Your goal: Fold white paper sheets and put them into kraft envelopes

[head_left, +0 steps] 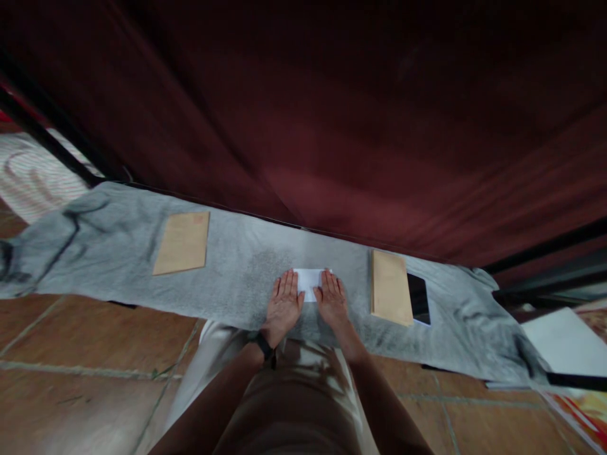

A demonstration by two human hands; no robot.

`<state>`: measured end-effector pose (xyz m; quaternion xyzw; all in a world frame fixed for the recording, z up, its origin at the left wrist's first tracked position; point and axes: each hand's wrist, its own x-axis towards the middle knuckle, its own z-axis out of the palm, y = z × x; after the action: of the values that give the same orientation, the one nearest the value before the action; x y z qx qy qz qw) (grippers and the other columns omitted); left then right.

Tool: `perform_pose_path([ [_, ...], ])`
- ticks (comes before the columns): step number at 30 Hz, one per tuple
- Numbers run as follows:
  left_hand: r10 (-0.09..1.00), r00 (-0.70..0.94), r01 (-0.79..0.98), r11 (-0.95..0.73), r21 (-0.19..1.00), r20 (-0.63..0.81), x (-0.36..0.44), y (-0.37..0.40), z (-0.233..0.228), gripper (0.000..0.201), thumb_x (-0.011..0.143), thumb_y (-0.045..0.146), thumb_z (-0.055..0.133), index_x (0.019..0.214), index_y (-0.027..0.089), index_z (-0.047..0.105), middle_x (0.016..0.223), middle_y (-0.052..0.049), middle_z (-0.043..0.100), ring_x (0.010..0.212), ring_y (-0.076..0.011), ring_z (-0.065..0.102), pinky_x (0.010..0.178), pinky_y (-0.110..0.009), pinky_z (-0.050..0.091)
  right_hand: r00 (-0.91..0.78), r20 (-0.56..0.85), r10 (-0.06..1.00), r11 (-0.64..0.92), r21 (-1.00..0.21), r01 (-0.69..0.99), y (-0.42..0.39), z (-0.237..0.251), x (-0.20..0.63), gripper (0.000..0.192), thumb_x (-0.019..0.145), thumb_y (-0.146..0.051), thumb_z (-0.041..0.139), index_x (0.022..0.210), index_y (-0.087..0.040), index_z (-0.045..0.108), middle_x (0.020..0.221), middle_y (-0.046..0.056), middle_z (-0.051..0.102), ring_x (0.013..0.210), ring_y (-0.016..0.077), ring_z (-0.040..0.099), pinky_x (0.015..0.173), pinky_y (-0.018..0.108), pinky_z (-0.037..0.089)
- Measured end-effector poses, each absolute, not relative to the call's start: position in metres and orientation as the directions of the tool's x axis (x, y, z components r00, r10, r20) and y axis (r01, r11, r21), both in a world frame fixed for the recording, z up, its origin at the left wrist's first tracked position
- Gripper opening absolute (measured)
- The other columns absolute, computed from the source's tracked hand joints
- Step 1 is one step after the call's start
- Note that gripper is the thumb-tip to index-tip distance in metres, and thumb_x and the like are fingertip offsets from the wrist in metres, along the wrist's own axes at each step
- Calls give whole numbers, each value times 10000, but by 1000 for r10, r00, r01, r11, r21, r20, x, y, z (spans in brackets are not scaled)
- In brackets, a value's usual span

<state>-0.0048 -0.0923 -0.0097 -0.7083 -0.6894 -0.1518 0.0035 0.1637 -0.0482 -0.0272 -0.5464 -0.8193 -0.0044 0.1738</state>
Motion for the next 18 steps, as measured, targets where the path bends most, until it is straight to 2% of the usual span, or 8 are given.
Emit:
perform_pose_path([
  [7, 977, -19, 983, -20, 184, 211, 4, -89, -7, 600, 1040, 328, 296, 1531, 0, 403, 1613, -211, 383, 1538, -296, 306, 1278, -513, 206, -319, 284, 904, 373, -162, 914, -51, -29, 166, 582, 1076, -348, 348, 1566, -34, 371, 1614, 195, 391, 1498, 309, 362, 1224, 502, 245],
  [12, 982, 0, 976, -41, 214, 191, 16, -68, -9, 595, 1025, 290, 300, 1541, 8, 388, 1625, -198, 369, 1543, -281, 292, 1269, -477, 247, -322, 273, 907, 373, -163, 913, -51, -30, 166, 570, 1071, -324, 343, 1569, -48, 371, 1613, 208, 386, 1508, 306, 346, 1216, 527, 258],
  [18, 970, 75, 971, -124, 205, 229, 11, -73, -17, 606, 1030, 321, 311, 1550, 14, 370, 1632, -201, 356, 1557, -289, 246, 1269, -499, 243, -342, 263, 902, 384, -126, 915, -52, -29, 168, 562, 1064, -300, 361, 1568, -52, 377, 1617, 204, 383, 1513, 294, 337, 1220, 511, 256],
])
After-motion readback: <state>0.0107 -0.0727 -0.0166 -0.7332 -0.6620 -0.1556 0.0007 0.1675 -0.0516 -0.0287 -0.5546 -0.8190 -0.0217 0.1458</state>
